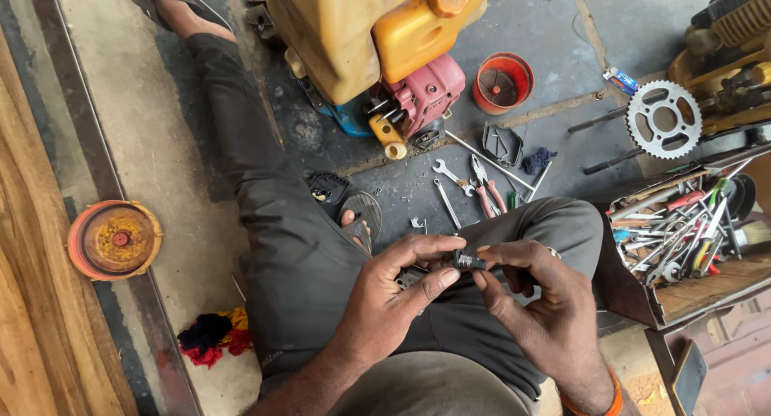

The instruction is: The person sits on the workshop floor and works on a small carburetor, turning it over and manipulating its small parts and fittings by hand, occasionally reaching for a spanner among the tools laid out on the floor. The machine with its yellow fuel tank sits in front of them.

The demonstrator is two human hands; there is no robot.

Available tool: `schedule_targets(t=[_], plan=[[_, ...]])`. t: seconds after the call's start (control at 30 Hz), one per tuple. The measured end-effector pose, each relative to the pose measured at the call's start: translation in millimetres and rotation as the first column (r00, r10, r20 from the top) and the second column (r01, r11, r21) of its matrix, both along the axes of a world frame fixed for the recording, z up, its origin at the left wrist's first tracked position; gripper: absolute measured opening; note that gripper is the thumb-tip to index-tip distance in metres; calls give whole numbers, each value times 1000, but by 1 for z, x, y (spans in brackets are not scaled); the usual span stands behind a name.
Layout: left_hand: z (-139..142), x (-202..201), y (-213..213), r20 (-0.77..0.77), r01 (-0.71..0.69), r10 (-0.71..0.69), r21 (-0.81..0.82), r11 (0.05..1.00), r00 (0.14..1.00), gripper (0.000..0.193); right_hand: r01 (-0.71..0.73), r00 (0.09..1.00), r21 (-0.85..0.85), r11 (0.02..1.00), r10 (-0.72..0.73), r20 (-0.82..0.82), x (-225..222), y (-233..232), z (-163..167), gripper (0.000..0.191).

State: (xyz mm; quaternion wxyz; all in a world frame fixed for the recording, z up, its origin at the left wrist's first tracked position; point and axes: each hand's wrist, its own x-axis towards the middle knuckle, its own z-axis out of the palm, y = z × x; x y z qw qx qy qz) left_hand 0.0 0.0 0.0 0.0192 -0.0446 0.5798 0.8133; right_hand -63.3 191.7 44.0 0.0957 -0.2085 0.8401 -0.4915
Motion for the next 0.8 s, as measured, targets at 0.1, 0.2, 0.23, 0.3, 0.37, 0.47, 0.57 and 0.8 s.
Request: schedule_targets(t=[0.1,0.2,0.23,0.3,0.37,0.47,0.57,0.8], plan=[[-1,-1,1,1,-1,1,4,1000,1000,32,-18,1000,-10,1000,18,6,-2,2,1,30],[0,-4,2,34,10,-11,31,999,999,32,-25,1000,38,999,25,-18,-5,4,3,30],[0,-4,3,21,7,-7,34,999,1000,32,-26,999,42,999,27,-24,-6,4,3,29],[2,-4,4,-1,0,1,41,999,1000,32,-30,999,52,998,31,-31,-7,4,3,27],[3,-4,5,3,-1,1,11,1000,1000,31,-9,1000,68,998,11,-23,-7,5,2,26],[6,-6,5,-5,-11,11,-40,999,1000,31,3,1000,63,998,-2,-16,-8,6,1,26],[10,-7,8,-34,-37,34,-89,995,999,31,19,1000,58,998,-19,8,-7,8,-2,25],[15,-7,12,-146,-133,98,-251,959,984,34,40,994,-26,999,-37,108,-6,16,-15,23]])
